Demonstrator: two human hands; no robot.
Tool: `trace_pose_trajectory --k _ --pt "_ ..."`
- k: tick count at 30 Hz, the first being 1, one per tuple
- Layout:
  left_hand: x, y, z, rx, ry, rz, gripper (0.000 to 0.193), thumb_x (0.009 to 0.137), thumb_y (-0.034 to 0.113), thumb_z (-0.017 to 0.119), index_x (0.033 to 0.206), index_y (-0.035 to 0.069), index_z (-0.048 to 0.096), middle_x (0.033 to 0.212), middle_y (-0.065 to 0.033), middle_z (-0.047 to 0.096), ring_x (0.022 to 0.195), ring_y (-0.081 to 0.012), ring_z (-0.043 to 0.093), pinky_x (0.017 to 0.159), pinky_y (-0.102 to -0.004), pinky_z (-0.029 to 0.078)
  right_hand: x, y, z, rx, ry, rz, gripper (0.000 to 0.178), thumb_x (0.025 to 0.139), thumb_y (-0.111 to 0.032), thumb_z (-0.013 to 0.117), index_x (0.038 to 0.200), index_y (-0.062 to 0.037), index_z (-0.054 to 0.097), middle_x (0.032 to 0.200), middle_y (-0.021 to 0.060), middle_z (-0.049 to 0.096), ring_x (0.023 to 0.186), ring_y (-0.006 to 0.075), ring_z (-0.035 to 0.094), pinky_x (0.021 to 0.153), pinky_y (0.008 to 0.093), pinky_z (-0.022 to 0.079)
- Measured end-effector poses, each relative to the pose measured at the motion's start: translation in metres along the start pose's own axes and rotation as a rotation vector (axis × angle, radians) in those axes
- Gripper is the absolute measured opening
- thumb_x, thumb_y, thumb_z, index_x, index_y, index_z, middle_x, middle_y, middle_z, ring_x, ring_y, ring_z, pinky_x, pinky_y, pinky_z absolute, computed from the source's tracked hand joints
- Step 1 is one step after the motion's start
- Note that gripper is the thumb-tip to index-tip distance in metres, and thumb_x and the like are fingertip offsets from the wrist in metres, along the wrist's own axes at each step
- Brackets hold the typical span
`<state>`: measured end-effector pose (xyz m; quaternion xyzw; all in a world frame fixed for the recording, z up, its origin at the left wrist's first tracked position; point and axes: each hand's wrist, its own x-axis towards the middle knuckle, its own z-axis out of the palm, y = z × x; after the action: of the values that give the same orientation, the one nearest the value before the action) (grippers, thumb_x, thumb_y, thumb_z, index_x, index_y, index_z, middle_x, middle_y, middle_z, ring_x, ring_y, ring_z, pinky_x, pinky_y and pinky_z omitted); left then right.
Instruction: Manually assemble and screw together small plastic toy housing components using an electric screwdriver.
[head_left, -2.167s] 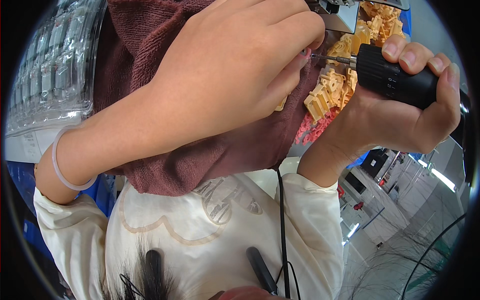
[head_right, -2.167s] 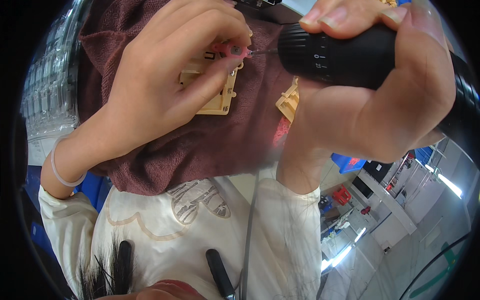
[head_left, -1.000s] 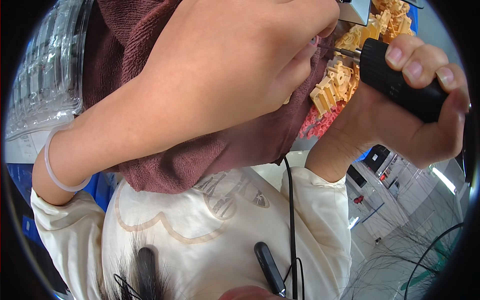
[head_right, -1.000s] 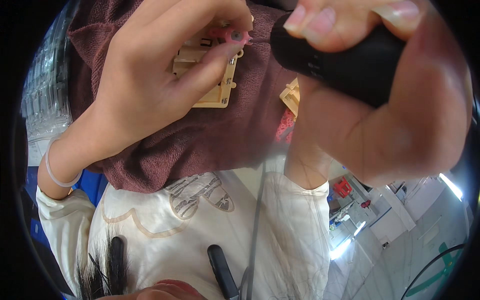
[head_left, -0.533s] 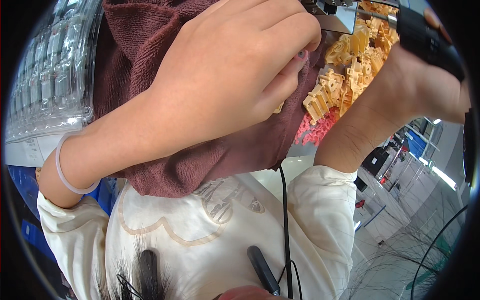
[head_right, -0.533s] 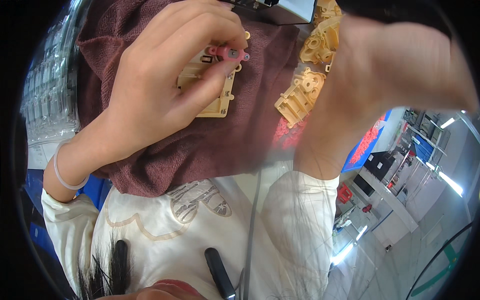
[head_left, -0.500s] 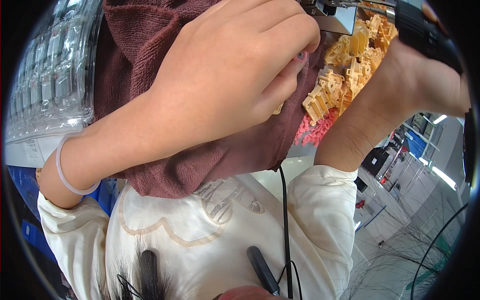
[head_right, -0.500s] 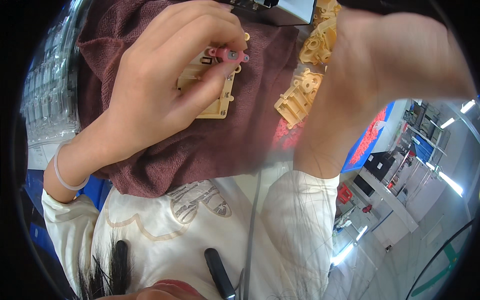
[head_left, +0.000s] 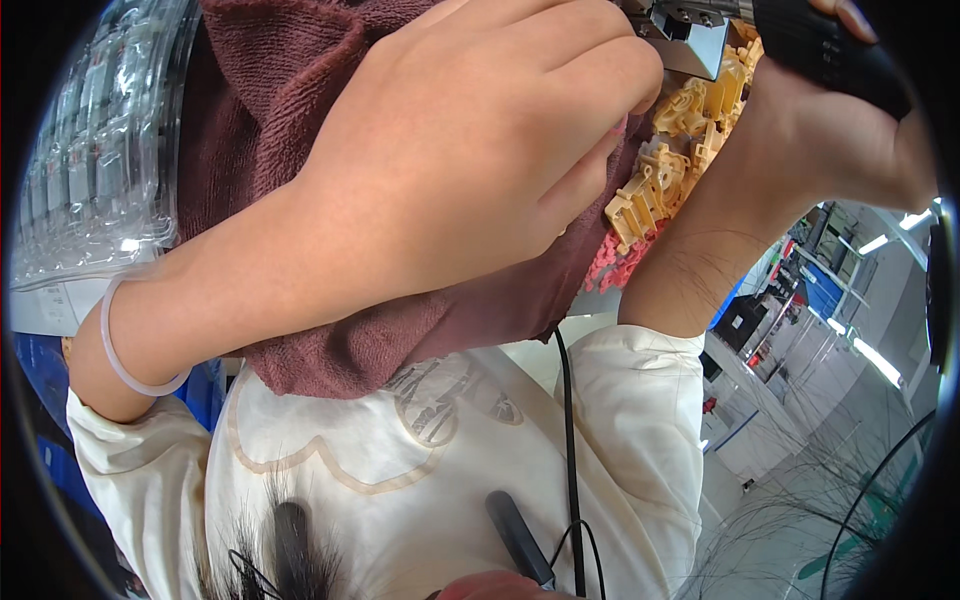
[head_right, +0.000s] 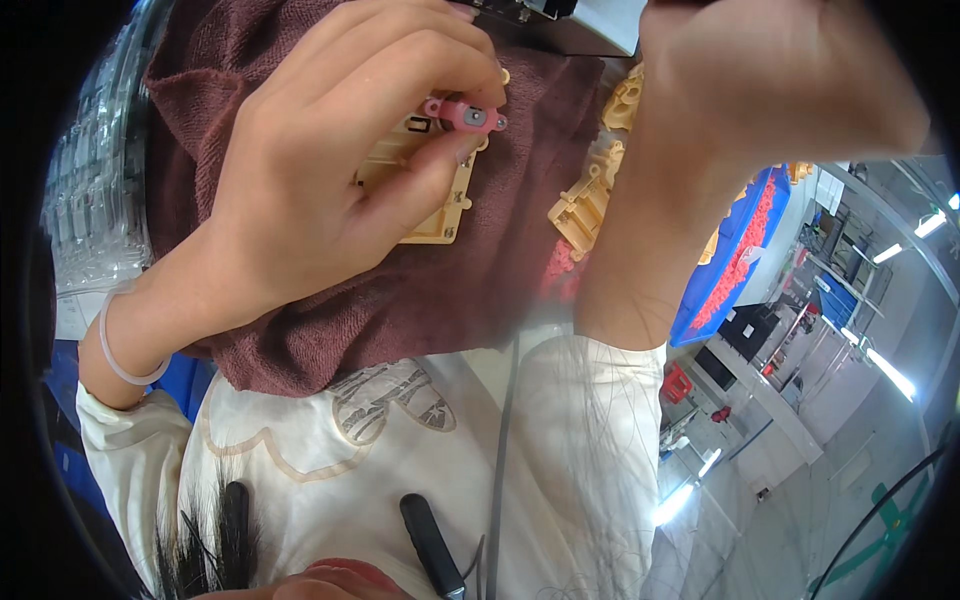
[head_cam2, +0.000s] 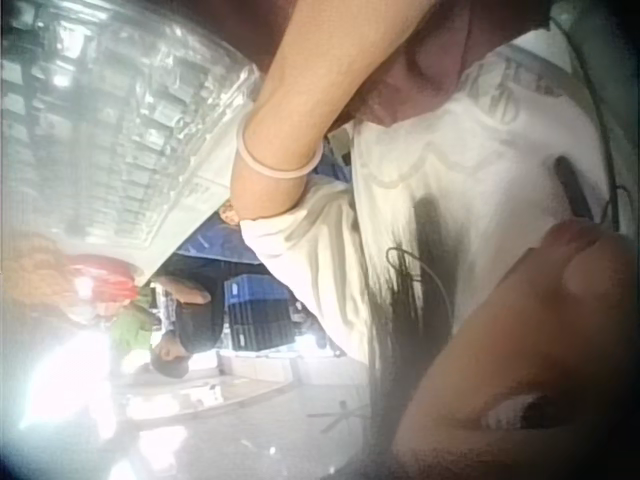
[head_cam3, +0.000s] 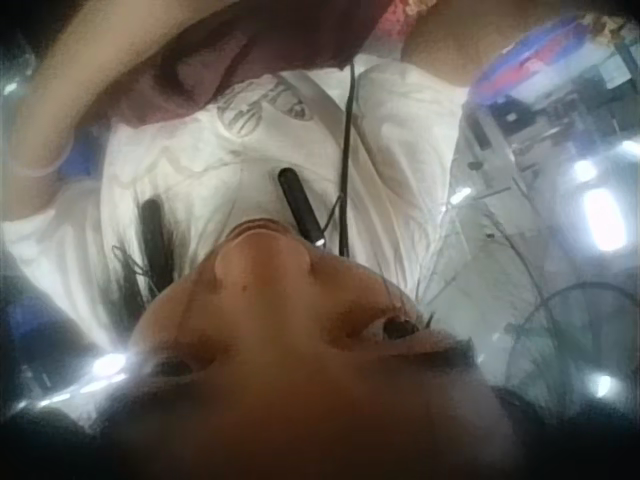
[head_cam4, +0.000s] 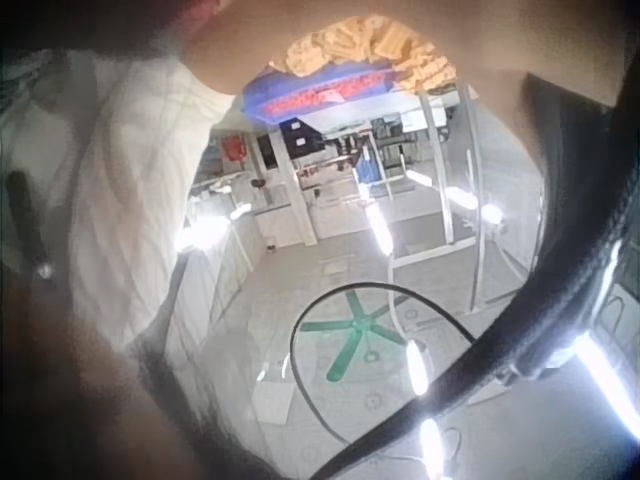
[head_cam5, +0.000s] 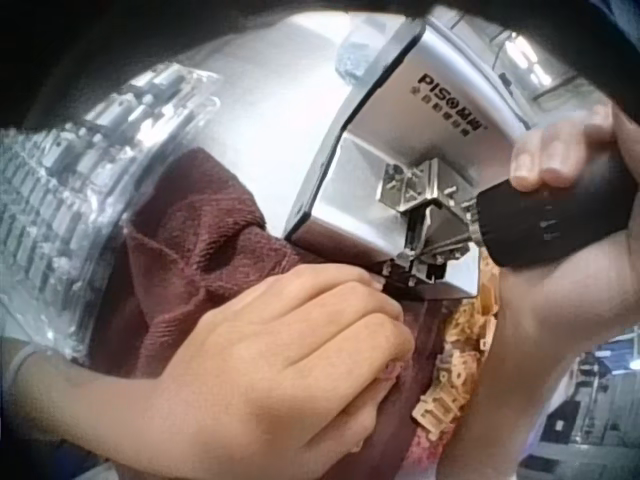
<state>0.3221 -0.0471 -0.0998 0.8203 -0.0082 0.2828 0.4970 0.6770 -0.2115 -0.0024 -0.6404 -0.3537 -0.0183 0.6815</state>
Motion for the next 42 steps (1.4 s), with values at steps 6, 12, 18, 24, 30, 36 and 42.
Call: trace_pose_trajectory --k 6,12,18,24,30,36,42 --pt "-0.002 -0.001 0.000 0.010 0.004 0.011 0.022 0.080 0.011 0.066 0.100 0.003 0.059 0.102 -0.0134 0.060 0.102 -0.0319 0.058 0.087 -0.0401 0.047 -0.060 -0.031 0.075 -0.005 0.033 -0.012 0.016 0.078 -0.016 0.054 0.077 0.0001 0.052 0.066 0.0149 0.052 0.060 0.0249 0.055 0.059 0.0405 0.050" --pt "-0.001 -0.003 0.000 0.020 0.006 0.012 0.023 0.081 0.012 0.066 0.100 0.003 0.058 0.102 -0.0136 0.060 0.102 -0.0319 0.058 0.087 -0.0402 0.047 -0.110 -0.054 0.140 -0.008 0.064 -0.014 0.016 0.077 -0.015 0.055 0.077 0.0004 0.052 0.066 0.0150 0.051 0.061 0.0251 0.054 0.059 0.0407 0.051" --pt "0.002 -0.003 -0.001 0.020 -0.002 0.014 0.023 0.081 0.012 0.066 0.100 0.002 0.058 0.102 -0.0137 0.060 0.102 -0.0320 0.058 0.087 -0.0403 0.047 -0.082 -0.047 0.110 -0.021 0.105 -0.011 0.016 0.077 -0.014 0.056 0.077 0.0006 0.051 0.066 0.0150 0.051 0.061 0.0253 0.054 0.060 0.0410 0.051" --pt "0.003 -0.005 -0.001 0.027 0.003 0.023 0.023 0.081 0.013 0.065 0.100 0.002 0.058 0.102 -0.0138 0.060 0.102 -0.0320 0.057 0.087 -0.0404 0.047 -0.102 -0.055 0.143 -0.027 0.136 -0.021 0.016 0.077 -0.014 0.056 0.077 0.0009 0.051 0.067 0.0150 0.050 0.061 0.0256 0.054 0.060 0.0412 0.051" --pt "0.003 -0.003 -0.001 0.031 -0.002 0.045 0.023 0.082 0.013 0.065 0.100 0.002 0.058 0.102 -0.0140 0.060 0.101 -0.0320 0.057 0.088 -0.0404 0.047 -0.109 -0.064 0.151 -0.038 0.182 -0.038 0.015 0.077 -0.013 0.057 0.077 0.0011 0.050 0.067 0.0151 0.050 0.062 0.0258 0.054 0.060 0.0415 0.052" --pt "0.003 -0.002 -0.001 0.034 0.000 0.044 0.023 0.082 0.014 0.065 0.100 0.002 0.058 0.101 -0.0141 0.059 0.101 -0.0321 0.057 0.088 -0.0405 0.047 -0.116 -0.073 0.157 -0.047 0.213 -0.037 0.015 0.076 -0.012 0.057 0.076 0.0014 0.050 0.067 0.0151 0.050 0.062 0.0260 0.054 0.061 0.0417 0.052" --pt "0.005 -0.005 0.000 0.032 -0.002 0.025 0.023 0.082 0.014 0.065 0.101 0.002 0.058 0.101 -0.0143 0.059 0.101 -0.0321 0.057 0.088 -0.0406 0.047 -0.139 -0.085 0.169 -0.025 0.112 -0.146 0.014 0.077 -0.013 0.058 0.077 -0.0015 0.050 0.071 0.0123 0.049 0.064 0.0243 0.054 0.061 0.0404 0.051"
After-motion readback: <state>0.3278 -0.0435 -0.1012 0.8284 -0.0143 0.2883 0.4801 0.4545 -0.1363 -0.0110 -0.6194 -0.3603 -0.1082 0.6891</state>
